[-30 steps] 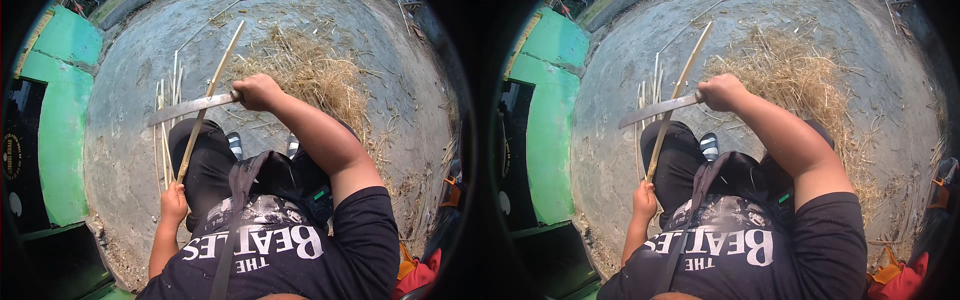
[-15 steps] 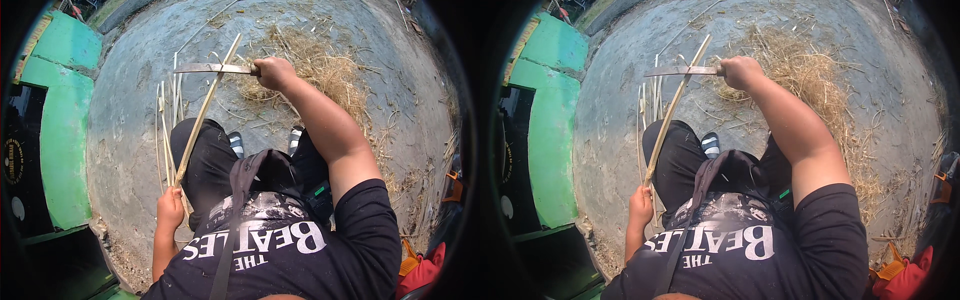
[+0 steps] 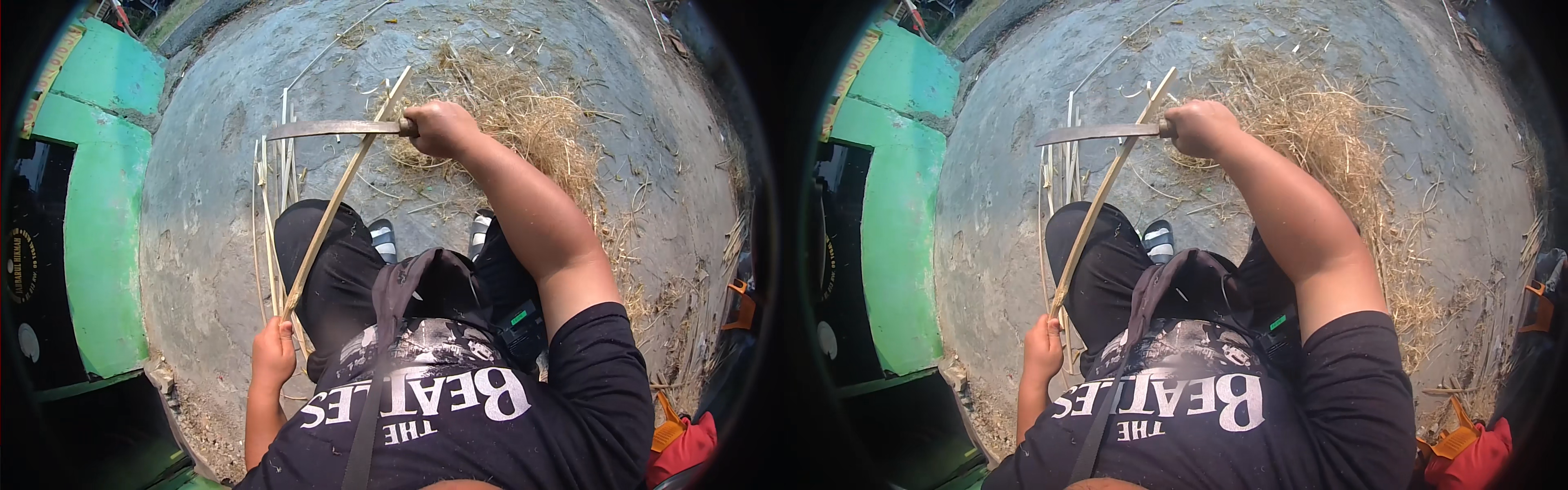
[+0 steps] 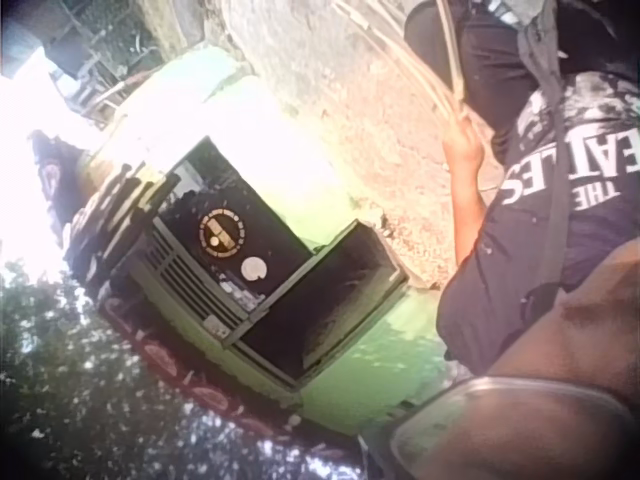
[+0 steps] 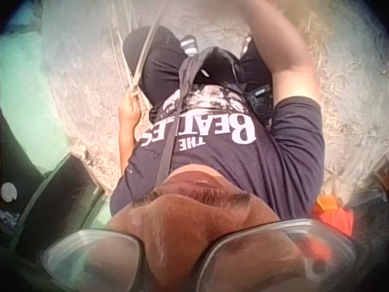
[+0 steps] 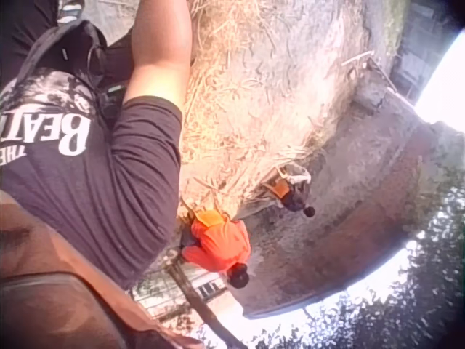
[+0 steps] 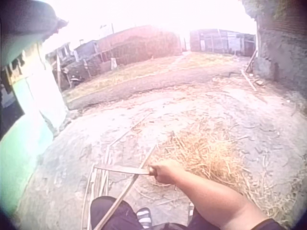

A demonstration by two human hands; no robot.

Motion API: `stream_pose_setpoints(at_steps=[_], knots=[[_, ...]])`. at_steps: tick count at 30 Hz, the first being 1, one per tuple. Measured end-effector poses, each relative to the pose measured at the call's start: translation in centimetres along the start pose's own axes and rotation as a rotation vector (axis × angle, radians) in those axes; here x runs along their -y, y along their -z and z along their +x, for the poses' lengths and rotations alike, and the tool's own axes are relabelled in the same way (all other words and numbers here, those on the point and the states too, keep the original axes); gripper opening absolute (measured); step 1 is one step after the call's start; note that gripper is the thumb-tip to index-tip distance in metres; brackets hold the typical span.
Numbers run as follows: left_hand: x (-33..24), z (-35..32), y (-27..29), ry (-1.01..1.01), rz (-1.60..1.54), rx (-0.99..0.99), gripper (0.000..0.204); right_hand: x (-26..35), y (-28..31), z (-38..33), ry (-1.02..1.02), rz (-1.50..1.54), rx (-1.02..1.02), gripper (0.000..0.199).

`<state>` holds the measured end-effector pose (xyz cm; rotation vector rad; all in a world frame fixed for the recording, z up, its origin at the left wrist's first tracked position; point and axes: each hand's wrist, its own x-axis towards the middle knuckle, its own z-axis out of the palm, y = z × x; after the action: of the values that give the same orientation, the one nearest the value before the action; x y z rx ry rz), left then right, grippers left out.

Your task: The person holds a bamboo stick and uses a knife to shave and scrape along its length, repeatedly peeling shavings off the bamboo strip and turning it by hand.

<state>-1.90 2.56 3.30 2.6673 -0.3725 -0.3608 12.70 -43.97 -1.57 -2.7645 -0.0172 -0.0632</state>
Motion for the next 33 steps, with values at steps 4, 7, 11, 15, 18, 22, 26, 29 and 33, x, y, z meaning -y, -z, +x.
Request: stream_pose_setpoints(at_steps=[4, 7, 11, 15, 18, 22, 26, 29, 33], knots=[[2.4, -0.9, -0.4, -0.067, 0.015, -0.038, 0.035, 0.5, -0.1, 0.4, 0.197, -0.136, -0.024, 0.016], [1.8, -0.9, -0.1, -0.086, 0.014, -0.043, 0.03, -3.4, 0.3, 0.2, -0.263, 0.132, -0.099, 0.023], [0.7, -1.0, 0.7, 0.011, -0.034, 0.035, 0.03, -2.3, 1.5, -0.2, -0.188, 0.005, -0.078, 0.018], [2.4, -1.2, 0.4, -0.004, -0.021, 0.013, 0.031, 0.2, 1.4, 0.1, 0.147, -0.113, -0.015, 0.018], [4.1, -1.7, 0.4, -0.09, 0.022, -0.036, 0.032, -3.7, 1.8, 0.5, -0.243, 0.026, -0.024, 0.021], [3.3, -2.4, 1.2, -0.038, -0.012, -0.018, 0.033, -6.0, 3.1, 0.4, -0.547, 0.079, -0.071, 0.027], [2.5, -1.2, 1.3, 0.02, -0.077, -0.036, 0.034, -4.8, 3.2, 0.5, -0.431, 0.211, -0.159, 0.027], [0.8, 0.8, 1.1, -0.016, -0.084, -0.056, 0.035, -3.2, 2.7, 0.5, -0.266, 0.397, -0.306, 0.027], [-3.4, 5.2, 0.0, -0.072, -0.223, -0.07, 0.037, -0.9, 2.6, 0.3, -0.126, 0.719, -0.213, 0.029]])
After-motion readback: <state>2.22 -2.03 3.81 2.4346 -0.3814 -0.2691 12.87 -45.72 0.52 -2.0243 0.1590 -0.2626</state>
